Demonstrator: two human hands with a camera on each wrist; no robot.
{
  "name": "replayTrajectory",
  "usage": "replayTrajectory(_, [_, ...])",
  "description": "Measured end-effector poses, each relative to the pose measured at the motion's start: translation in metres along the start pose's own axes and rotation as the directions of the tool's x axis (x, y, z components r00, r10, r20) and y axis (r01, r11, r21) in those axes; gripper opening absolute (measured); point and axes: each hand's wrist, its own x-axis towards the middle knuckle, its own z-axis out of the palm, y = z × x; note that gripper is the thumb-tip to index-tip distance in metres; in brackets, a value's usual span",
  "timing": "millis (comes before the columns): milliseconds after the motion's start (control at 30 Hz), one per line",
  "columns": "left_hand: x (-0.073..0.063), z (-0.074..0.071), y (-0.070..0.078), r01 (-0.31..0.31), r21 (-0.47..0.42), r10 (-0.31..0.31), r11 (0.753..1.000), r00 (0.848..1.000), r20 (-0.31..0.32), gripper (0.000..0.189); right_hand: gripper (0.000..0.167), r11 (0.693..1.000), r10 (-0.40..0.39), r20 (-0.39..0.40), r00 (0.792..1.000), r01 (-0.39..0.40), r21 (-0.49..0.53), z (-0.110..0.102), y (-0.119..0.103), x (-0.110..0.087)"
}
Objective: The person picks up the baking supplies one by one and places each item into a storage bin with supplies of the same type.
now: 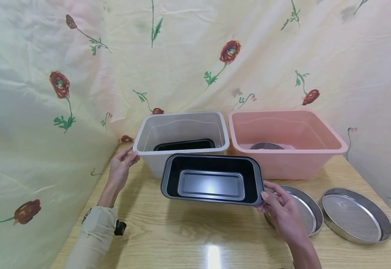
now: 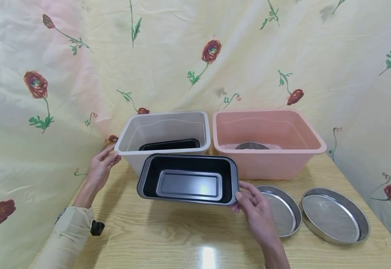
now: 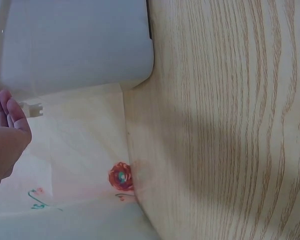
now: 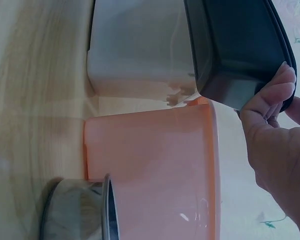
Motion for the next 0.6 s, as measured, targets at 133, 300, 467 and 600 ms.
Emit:
replayTrajectory(133, [0.000, -0.001, -0.001, 0.004, -0.011, -0.004, 1.000, 1.000, -0.008, 0.047, 0.034, 1.000, -0.005, -0.023, 1.000, 0.005, -0.003, 0.005, -0.002, 0.005])
replayTrajectory(300, [0.001, 0.000, -0.002, 0.000, -0.013, 0.000, 1.000, 1.000, -0.017, 0.046, 0.028, 1.000, -0.008, -0.060, 0.998, 0.008, -0.001, 0.010, -0.005, 0.012])
replayTrajectory(467, [0.001, 0.001, -0.001, -0.004, -0.015, 0.004, 1.000, 1.000, -0.011, 0.046, 0.026, 1.000, -0.012, -0.070, 0.997, 0.012, 0.001, 0.013, -0.007, 0.019])
replayTrajectory(600, [0.001, 0.001, -0.002, -0.005, -0.012, 0.005, 1.000, 1.000, -0.007, 0.046, 0.024, 1.000, 0.005, -0.082, 0.997, -0.006, -0.012, 0.016, -0.009, 0.024])
